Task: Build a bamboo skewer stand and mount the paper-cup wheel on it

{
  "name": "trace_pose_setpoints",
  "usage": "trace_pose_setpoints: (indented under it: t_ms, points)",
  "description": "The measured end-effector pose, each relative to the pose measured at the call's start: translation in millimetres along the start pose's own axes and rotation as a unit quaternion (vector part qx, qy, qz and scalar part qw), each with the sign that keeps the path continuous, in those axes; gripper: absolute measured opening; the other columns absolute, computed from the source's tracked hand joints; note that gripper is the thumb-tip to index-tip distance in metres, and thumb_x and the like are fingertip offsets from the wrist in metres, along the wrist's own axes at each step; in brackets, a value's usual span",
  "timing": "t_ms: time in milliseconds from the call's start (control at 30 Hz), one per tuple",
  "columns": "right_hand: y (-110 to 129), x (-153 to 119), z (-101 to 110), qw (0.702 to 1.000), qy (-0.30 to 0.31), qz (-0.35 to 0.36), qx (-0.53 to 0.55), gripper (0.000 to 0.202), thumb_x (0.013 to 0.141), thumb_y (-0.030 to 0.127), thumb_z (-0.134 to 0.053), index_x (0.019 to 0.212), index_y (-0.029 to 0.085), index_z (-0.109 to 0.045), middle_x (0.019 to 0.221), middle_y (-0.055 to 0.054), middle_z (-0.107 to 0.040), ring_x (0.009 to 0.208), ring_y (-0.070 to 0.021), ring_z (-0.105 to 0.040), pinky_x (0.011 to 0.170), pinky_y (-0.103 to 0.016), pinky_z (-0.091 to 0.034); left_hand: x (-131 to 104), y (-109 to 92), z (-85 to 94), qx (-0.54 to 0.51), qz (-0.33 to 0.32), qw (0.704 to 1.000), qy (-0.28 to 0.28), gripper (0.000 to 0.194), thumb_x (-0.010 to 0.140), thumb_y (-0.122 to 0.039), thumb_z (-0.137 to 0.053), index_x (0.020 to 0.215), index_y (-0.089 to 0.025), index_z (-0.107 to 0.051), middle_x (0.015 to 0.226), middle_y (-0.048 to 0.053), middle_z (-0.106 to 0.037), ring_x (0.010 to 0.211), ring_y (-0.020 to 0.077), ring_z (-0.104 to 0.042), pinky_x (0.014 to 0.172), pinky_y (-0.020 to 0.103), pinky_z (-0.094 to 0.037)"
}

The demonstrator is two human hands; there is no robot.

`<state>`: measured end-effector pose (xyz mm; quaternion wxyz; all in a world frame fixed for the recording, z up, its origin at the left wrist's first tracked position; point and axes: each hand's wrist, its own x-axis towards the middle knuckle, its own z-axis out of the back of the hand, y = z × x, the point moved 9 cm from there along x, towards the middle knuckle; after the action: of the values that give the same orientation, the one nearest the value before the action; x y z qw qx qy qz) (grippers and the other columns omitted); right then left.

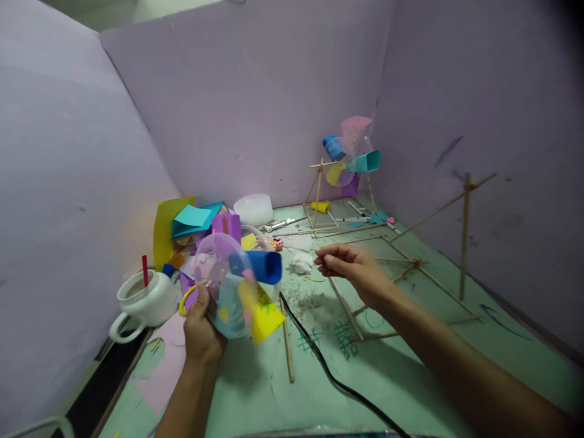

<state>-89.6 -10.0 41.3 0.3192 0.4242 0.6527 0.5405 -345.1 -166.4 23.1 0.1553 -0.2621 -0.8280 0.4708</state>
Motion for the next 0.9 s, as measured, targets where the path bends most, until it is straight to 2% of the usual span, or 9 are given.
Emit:
trace_pose_setpoints:
  t_ms: [100, 200, 300, 367, 467, 533, 667, 767, 900]
  points:
    - [8.4, -3.4, 9.9, 0.998, -0.015, 0.061, -0.012, 0.025, 0.064, 0.038, -0.070, 0.079, 0.018, -0.067, 0.077, -0.004, -0.068, 0.073, -0.0154, -0.062, 0.077, -0.034, -0.048, -10.9, -2.6, -8.3, 0.047, -0.031, 0.998, -0.013, 0.034, 0.058, -0.042, -0.073, 0.073, -0.013, -0.064, 0.067, 0.000, -0.065, 0.060, 0.0120, -0.058, 0.053, 0.020, -0.047]
    - [16.7, -9.2, 2.0, 0.995, 0.018, 0.098, -0.030, 0.032, 0.067, 0.042, -0.068, 0.090, 0.020, -0.064, 0.095, -0.007, -0.067, 0.093, -0.0207, -0.061, 0.085, -0.038, -0.045, -17.9, -4.4, -16.8, 0.146, -0.095, 0.984, 0.026, 0.037, 0.063, -0.048, -0.068, 0.075, -0.014, -0.064, 0.065, 0.000, -0.062, 0.056, 0.0117, -0.054, 0.051, 0.021, -0.044]
    - [21.5, -14.5, -10.0, 0.992, 0.068, 0.101, -0.043, 0.054, 0.064, 0.047, -0.070, 0.109, 0.021, -0.056, 0.116, -0.011, -0.059, 0.109, -0.0256, -0.054, 0.092, -0.043, -0.042, -22.6, -2.9, -24.7, 0.249, -0.145, 0.955, 0.067, 0.037, 0.071, -0.051, -0.061, 0.080, -0.015, -0.064, 0.068, 0.000, -0.060, 0.062, 0.0137, -0.054, 0.057, 0.023, -0.044]
    - [23.9, -14.9, -11.9, 0.990, 0.078, 0.099, -0.069, 0.070, 0.058, 0.049, -0.074, 0.118, 0.021, -0.050, 0.125, -0.014, -0.053, 0.115, -0.0277, -0.050, 0.097, -0.045, -0.038, -27.7, -6.7, -34.4, 0.310, -0.186, 0.928, 0.087, 0.036, 0.073, -0.051, -0.057, 0.080, -0.015, -0.063, 0.070, 0.001, -0.059, 0.067, 0.0148, -0.054, 0.061, 0.023, -0.043]
    - [26.0, -12.9, -15.7, 0.987, 0.108, 0.087, -0.082, 0.085, 0.053, 0.048, -0.077, 0.126, 0.021, -0.043, 0.130, -0.014, -0.049, 0.118, -0.0300, -0.047, 0.096, -0.046, -0.037, -39.1, -15.1, -59.2, 0.370, -0.243, 0.887, 0.129, 0.036, 0.076, -0.051, -0.052, 0.073, -0.016, -0.061, 0.064, 0.000, -0.055, 0.063, 0.0140, -0.050, 0.057, 0.023, -0.040]
    - [30.0, -12.5, -19.6, 0.983, 0.131, 0.094, -0.083, 0.084, 0.053, 0.045, -0.077, 0.126, 0.021, -0.042, 0.126, -0.013, -0.052, 0.114, -0.0293, -0.050, 0.094, -0.045, -0.040, -45.2, -17.7, -75.5, 0.382, -0.260, 0.873, 0.155, 0.037, 0.078, -0.051, -0.049, 0.072, -0.016, -0.060, 0.063, 0.000, -0.054, 0.061, 0.0135, -0.048, 0.055, 0.022, -0.040]
    - [36.3, -11.6, -15.7, 0.983, 0.106, 0.110, -0.100, 0.073, 0.055, 0.037, -0.078, 0.119, 0.018, -0.047, 0.109, -0.010, -0.061, 0.098, -0.0251, -0.058, 0.086, -0.040, -0.045, -43.2, -7.3, -92.1, 0.351, -0.213, 0.892, 0.189, 0.038, 0.078, -0.053, -0.050, 0.076, -0.017, -0.060, 0.066, 0.000, -0.056, 0.062, 0.0134, -0.050, 0.055, 0.022, -0.040]
    - [33.7, -10.1, -6.5, 0.986, 0.069, 0.106, -0.105, 0.066, 0.056, 0.037, -0.077, 0.114, 0.019, -0.050, 0.098, -0.007, -0.064, 0.088, -0.0229, -0.060, 0.078, -0.037, -0.046, -35.7, 7.9, -92.1, 0.288, -0.143, 0.924, 0.205, 0.037, 0.076, -0.053, -0.054, 0.081, -0.017, -0.061, 0.071, 0.000, -0.059, 0.065, 0.0140, -0.053, 0.059, 0.024, -0.042]
    - [25.4, -8.1, 4.0, 0.995, 0.026, 0.073, -0.059, 0.059, 0.053, 0.037, -0.077, 0.105, 0.019, -0.055, 0.088, -0.005, -0.064, 0.081, -0.0202, -0.059, 0.071, -0.033, -0.046, -31.7, 21.6, -87.6, 0.162, -0.079, 0.958, 0.224, 0.039, 0.078, -0.051, -0.054, 0.097, -0.017, -0.061, 0.088, 0.004, -0.064, 0.083, 0.0187, -0.060, 0.074, 0.029, -0.045]
